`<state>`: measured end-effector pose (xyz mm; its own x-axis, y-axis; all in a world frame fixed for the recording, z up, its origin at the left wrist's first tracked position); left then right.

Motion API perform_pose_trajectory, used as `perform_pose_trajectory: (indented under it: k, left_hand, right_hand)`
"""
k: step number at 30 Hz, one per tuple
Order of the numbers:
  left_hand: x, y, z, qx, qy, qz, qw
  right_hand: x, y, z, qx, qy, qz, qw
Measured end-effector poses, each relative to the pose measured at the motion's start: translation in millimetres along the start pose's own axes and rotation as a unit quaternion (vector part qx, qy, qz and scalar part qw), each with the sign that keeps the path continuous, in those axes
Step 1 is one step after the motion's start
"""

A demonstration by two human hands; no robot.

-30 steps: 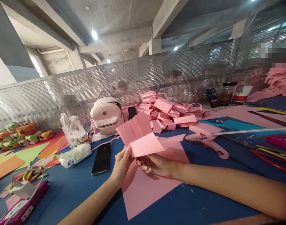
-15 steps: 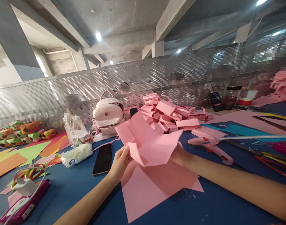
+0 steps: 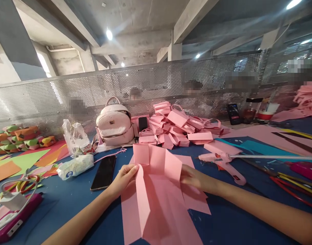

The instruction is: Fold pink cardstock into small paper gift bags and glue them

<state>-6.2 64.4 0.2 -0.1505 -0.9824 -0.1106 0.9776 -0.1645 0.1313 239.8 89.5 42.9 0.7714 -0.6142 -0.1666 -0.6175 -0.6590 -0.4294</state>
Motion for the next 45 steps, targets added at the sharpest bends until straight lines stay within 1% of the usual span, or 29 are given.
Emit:
perform_pose_trajectory:
  k: [1, 3, 5, 9, 12, 17, 19, 20, 22, 24, 26, 32, 37, 39, 40, 43, 44, 45]
  left_hand:
    - [-0.2, -0.9, -1.0, -0.010, -0.002, -0.002, 1.000]
    - [-0.8, -3.0, -2.4, -0.030, -0.006, -0.002, 1.000]
    - [-1.9, -4.8, -3.7, -0.049, -0.005, 0.003, 0.999]
    - [-3.2, -5.7, -8.2, -0.086, -0.004, 0.010, 0.996]
    - [-2.3, -4.8, -12.6, -0.117, -0.010, 0.005, 0.993]
    - [-0.5, -6.2, -12.8, -0.180, -0.007, -0.015, 0.984]
    - [-0.5, -6.7, -9.9, -0.206, -0.002, -0.027, 0.978]
    - [-0.6, -6.6, -8.3, -0.218, 0.000, -0.036, 0.975]
    - [-0.9, -5.9, -5.5, -0.236, 0.001, -0.058, 0.970]
    - [-1.6, -5.6, -3.7, -0.250, 0.002, -0.078, 0.965]
    - [-2.6, -6.9, -3.2, -0.265, 0.006, -0.091, 0.960]
    - [-3.4, -14.2, -7.3, -0.305, 0.023, -0.118, 0.945]
    - [-1.0, -13.4, -7.4, -0.323, 0.029, -0.138, 0.936]
    - [0.1, -12.6, -6.8, -0.326, 0.027, -0.142, 0.934]
    - [0.6, -12.4, -6.7, -0.326, 0.024, -0.143, 0.934]
    - [1.7, -12.6, -6.8, -0.324, 0.015, -0.142, 0.935]
    - [1.7, -12.6, -6.9, -0.321, 0.012, -0.140, 0.936]
    - [1.4, -12.7, -6.9, -0.318, 0.011, -0.137, 0.938]
  right_hand:
    - [-0.9, 1.0, -1.4, 0.007, 0.002, -0.009, 1.000]
    - [-2.7, 0.7, -2.1, -0.007, 0.010, -0.003, 1.000]
    - [-3.9, -1.3, 1.3, -0.023, 0.015, 0.024, 0.999]
    - [-4.4, -2.8, 20.4, -0.033, 0.032, 0.075, 0.996]
    - [-3.0, -1.7, 29.0, -0.027, 0.016, 0.106, 0.994]
    - [5.0, -6.5, 23.7, -0.008, 0.009, 0.185, 0.983]
    - [6.1, -6.2, 23.1, -0.002, 0.005, 0.180, 0.984]
    - [5.7, -5.1, 25.0, 0.005, 0.009, 0.168, 0.986]
    - [4.2, -3.8, 33.3, 0.045, 0.045, 0.161, 0.985]
    - [3.3, -4.9, 42.8, 0.100, 0.086, 0.181, 0.975]
    - [2.4, -5.9, 48.7, 0.130, 0.102, 0.191, 0.968]
    - [2.2, -5.4, 49.8, 0.146, 0.099, 0.157, 0.972]
    - [2.1, -6.8, 40.2, 0.191, 0.028, 0.128, 0.973]
    - [2.4, -9.4, 36.6, 0.231, 0.022, 0.106, 0.967]
    - [2.6, -10.1, 34.4, 0.260, 0.015, 0.085, 0.962]
    - [4.6, -8.6, 26.3, 0.343, -0.043, 0.008, 0.938]
    - [5.6, -7.8, 24.2, 0.360, -0.063, -0.005, 0.931]
    - [6.4, -7.7, 23.1, 0.367, -0.071, -0.007, 0.928]
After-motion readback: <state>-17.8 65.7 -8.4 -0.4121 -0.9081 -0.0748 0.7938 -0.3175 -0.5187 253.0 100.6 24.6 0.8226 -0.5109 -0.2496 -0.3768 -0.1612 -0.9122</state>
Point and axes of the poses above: each hand's wrist, its own x-axis away from the middle knuckle, its own y-axis out of the palm, z = x × y, the point moved 4 cm from there along -x, towards the middle knuckle, and after that the axes turned 1 degree about z, right-handed, at the moved point
